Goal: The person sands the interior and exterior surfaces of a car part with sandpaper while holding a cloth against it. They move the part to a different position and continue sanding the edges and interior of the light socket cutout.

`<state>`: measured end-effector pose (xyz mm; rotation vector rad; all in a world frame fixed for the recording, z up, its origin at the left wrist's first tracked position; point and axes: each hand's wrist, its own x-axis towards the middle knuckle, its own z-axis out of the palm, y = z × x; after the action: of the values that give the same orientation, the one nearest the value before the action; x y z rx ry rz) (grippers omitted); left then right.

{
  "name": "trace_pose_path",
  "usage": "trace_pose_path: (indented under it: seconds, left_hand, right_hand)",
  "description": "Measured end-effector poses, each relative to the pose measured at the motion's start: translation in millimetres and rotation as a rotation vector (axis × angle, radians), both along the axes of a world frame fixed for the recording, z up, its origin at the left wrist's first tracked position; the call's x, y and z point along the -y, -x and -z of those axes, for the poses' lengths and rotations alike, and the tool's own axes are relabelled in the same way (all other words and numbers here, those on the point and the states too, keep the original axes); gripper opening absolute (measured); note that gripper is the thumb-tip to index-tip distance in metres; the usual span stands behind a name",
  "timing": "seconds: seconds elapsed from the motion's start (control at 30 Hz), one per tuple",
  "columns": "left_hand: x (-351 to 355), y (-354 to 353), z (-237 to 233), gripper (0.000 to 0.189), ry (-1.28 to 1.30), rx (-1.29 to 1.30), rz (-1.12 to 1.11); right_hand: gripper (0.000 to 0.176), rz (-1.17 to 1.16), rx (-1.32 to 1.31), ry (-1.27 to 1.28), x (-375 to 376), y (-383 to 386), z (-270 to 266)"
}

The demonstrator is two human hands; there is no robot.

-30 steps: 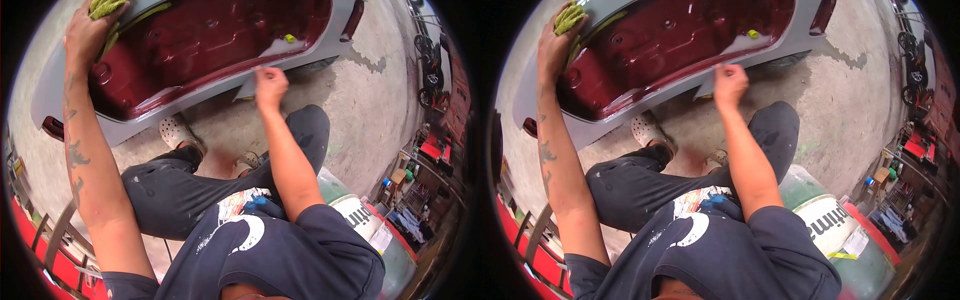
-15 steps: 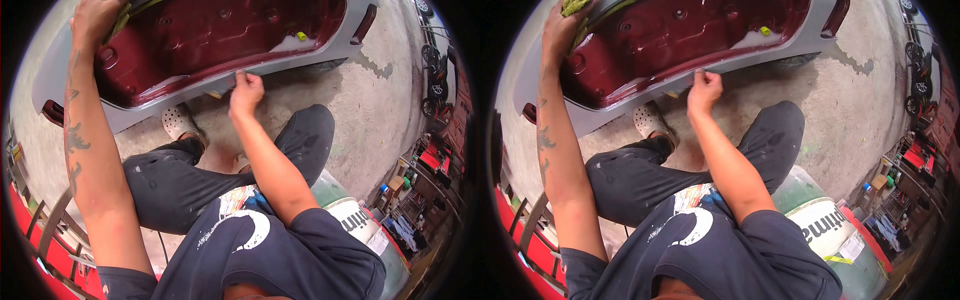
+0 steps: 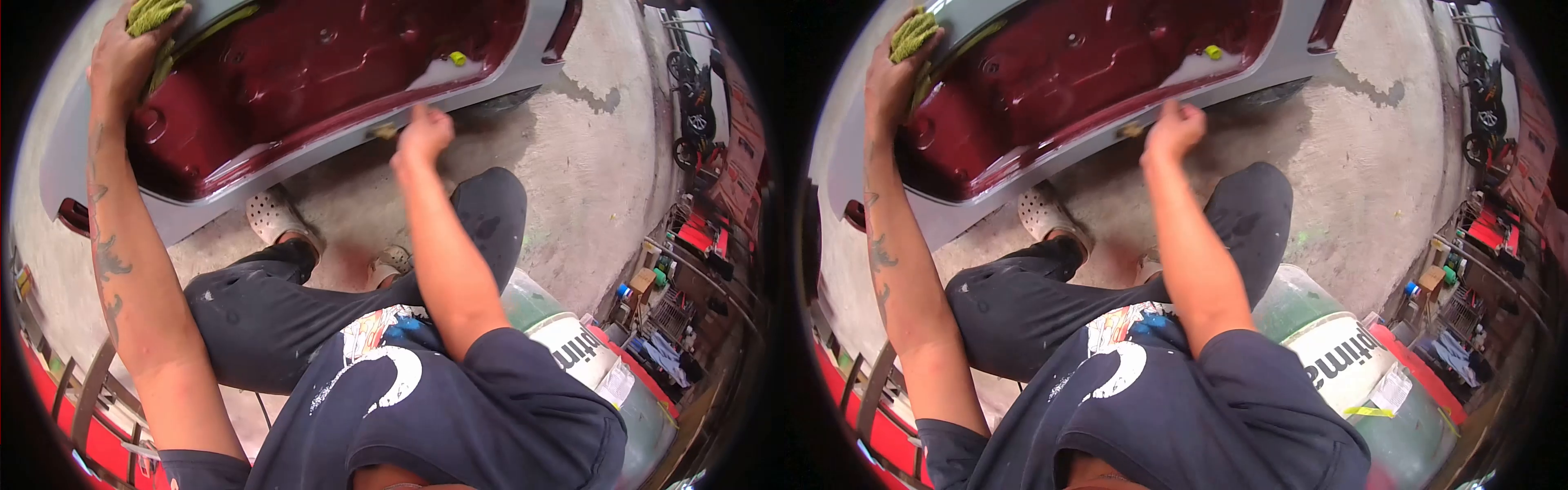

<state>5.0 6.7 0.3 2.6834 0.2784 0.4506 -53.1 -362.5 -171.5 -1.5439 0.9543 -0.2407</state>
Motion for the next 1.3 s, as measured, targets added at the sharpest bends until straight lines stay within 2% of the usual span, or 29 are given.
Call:
trace_pose_path:
  seconds: [0.03, 0.07, 0.13, 0.2, 0.3, 0.4, 0.5, 0.53, 0.6, 0.73, 0.87, 1.07, 1.13, 1.23, 1.3]
  left_hand:
    - [2, 2, 0, 0.062, -0.034, 0.042, 0.019]
    - [3, 2, 1, 0.061, -0.068, 0.082, 0.040]
    - [2, 1, 3, 0.060, -0.141, 0.116, 0.101]
    - [2, 3, 2, 0.064, -0.102, 0.069, 0.021]
    - [4, 4, 3, 0.064, -0.042, 0.069, 0.012]
    - [3, 3, 2, 0.062, -0.033, 0.065, 0.010]
    - [1, 2, 5, 0.060, -0.041, 0.076, 0.026]
    - [2, 1, 5, 0.060, -0.040, 0.081, 0.024]
    - [4, 3, 4, 0.059, -0.075, 0.093, 0.019]
    - [10, 6, 0, 0.059, -0.015, 0.086, -0.001]
    - [8, 3, 0, 0.059, -0.016, 0.058, 0.007]
    - [10, 7, 2, 0.057, 0.003, 0.074, 0.011]
    - [9, 6, 3, 0.057, 0.022, 0.068, 0.012]
    - [3, 4, 5, 0.057, 0.018, 0.077, 0.025]
    - [3, 2, 6, 0.057, -0.030, 0.105, 0.028]
  right_hand:
    - [0.021, -0.072, -0.026, 0.107, -15, 15, 6]
    - [0.018, -0.100, 0.024, 0.054, -25, 27, 20]
    - [0.016, -0.120, 0.029, 0.055, -13, 21, 7]
    - [0.017, -0.047, 0.077, 0.087, 24, -8, 17]
    - [0.020, 0.015, 0.083, 0.184, 83, -55, 8]
    - [0.020, -0.003, 0.108, 0.197, 128, -83, 12]
    - [0.025, -0.301, 0.074, 0.751, 155, -95, -2]
    - [0.025, -0.300, 0.078, 0.753, 161, -102, -8]
    - [0.024, -0.422, 0.164, 0.958, 169, -118, -17]
    - [0.024, -0.462, 0.161, 0.902, 176, -115, -13]
    - [0.022, -0.506, 0.171, 0.957, 176, -115, -13]
    - [0.018, -0.479, 0.516, 1.078, 163, -203, -70]
    - [0.022, -0.479, 0.469, 1.096, 156, -204, -80]
    - [0.019, -0.518, 0.450, 1.042, 176, -179, -47]
    - [0.020, -0.543, 0.401, 0.993, 174, -165, -50]
